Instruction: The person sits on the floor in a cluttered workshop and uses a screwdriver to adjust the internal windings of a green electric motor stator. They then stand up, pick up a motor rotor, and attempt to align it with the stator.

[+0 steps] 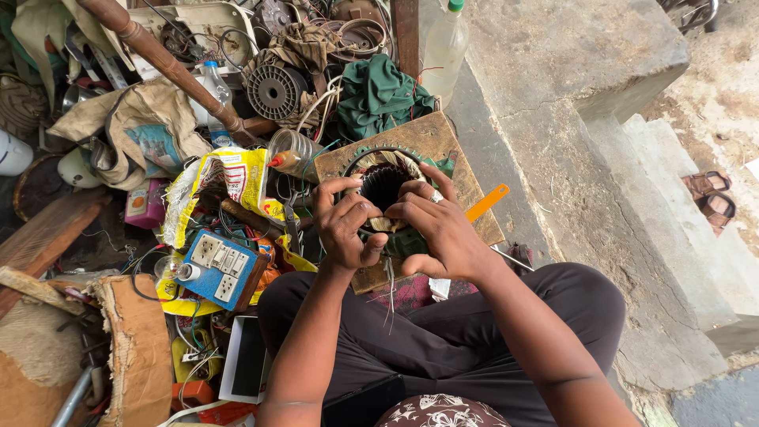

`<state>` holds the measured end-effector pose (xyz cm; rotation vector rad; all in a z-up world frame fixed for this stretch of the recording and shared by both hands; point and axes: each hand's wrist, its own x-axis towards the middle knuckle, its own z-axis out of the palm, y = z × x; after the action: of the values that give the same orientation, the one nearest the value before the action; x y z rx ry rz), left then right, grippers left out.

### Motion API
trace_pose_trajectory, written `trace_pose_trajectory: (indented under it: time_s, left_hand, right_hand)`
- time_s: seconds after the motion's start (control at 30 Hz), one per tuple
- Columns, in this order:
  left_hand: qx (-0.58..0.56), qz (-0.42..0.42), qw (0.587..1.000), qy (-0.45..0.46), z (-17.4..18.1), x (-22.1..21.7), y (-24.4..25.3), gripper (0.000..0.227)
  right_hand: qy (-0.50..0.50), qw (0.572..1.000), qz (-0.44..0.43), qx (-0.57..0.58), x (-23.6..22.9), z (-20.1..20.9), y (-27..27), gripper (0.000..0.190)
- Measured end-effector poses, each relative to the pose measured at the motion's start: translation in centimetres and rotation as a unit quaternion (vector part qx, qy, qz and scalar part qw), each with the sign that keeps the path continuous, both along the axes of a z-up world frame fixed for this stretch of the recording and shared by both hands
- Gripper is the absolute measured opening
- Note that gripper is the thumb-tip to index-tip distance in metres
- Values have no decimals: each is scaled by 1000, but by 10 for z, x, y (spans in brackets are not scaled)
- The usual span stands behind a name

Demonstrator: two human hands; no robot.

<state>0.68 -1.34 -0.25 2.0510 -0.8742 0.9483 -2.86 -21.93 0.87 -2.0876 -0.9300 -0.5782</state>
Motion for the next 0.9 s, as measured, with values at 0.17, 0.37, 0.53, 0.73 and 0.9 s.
trace_pose_trajectory:
  time_s: [0.17,0.37,0.53,0.73,0.9]
  left_hand:
    - [-23,-10,1000,10,-4,-3,-1,77]
    - [-136,-79,979,127,14,-19,6,86]
    - [-37,-129,976,174,38,-7,21,104]
    - [15,-75,979,189,38,3,11,93]
    - [-92,-155,952,247,29,8,10,78]
  right_hand:
    - [-5,997,9,72,6,-10,6,103]
    - [32,984,3,174,-6,6,-10,76]
    - [52,995,-61,56,4,32,-28,104]
    - [47,996,-39,-60,22,43,-9,128]
    - [67,994,-66,-50,20,38,-8,112]
